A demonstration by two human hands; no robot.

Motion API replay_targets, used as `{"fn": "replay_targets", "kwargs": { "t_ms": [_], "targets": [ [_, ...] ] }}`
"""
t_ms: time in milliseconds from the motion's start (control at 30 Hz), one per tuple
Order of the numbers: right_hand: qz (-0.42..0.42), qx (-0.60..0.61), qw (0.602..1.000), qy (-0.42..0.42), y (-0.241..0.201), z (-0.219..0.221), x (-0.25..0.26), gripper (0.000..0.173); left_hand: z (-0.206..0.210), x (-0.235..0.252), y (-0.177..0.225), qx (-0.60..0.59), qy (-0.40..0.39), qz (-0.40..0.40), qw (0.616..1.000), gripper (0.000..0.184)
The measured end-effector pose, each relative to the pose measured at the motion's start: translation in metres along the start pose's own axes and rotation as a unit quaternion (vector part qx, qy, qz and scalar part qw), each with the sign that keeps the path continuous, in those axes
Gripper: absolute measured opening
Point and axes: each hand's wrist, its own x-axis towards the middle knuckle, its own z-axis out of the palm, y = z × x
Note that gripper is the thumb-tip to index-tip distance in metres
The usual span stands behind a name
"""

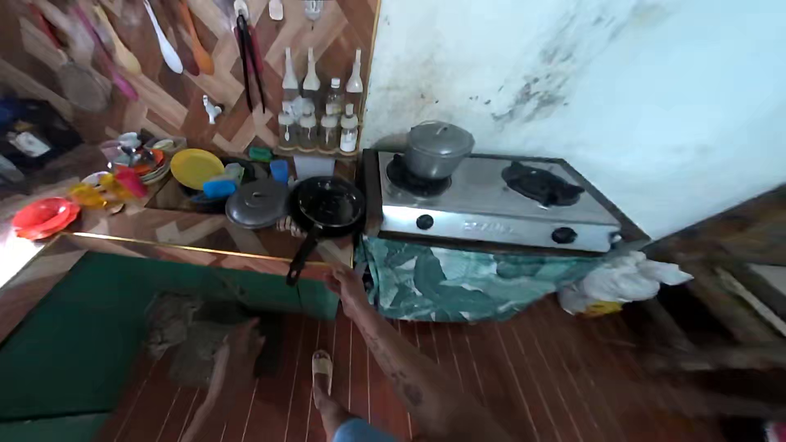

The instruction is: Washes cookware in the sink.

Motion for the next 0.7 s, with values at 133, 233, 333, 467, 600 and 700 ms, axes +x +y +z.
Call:
{"fn": "replay_targets", "kwargs": {
  "t_ms": [133,233,333,467,600,700],
  "targets": [
    [0.098,-0.007,0.995,0.013,0.017,0.013,0.062,0.038,0.032,0.137,0.081,0.112,-0.071,-0.009,0.991,0.056],
    [0.124,-0.015,0.992,0.012,0.015,0.026,0.089,0.035,0.058,0.207,0.11,0.2,-0.117,-0.046,0.972,0.065],
    [0.153,-0.007,0.988,0.029,0.01,0.034,0.105,0.035,0.074,0.247,0.108,0.229,-0.173,-0.068,0.955,0.069],
    [0.186,0.017,0.982,0.032,0.006,0.042,0.123,0.034,0.082,0.275,0.11,0.272,-0.198,-0.085,0.938,0.075],
    [0.203,0.026,0.978,0.039,0.011,0.049,0.131,0.034,0.088,0.285,0.119,0.303,-0.189,-0.095,0.929,0.074],
    [0.191,-0.01,0.981,0.032,0.008,0.054,0.129,0.034,0.072,0.296,0.118,0.225,-0.233,-0.119,0.939,0.069]
  ]
}}
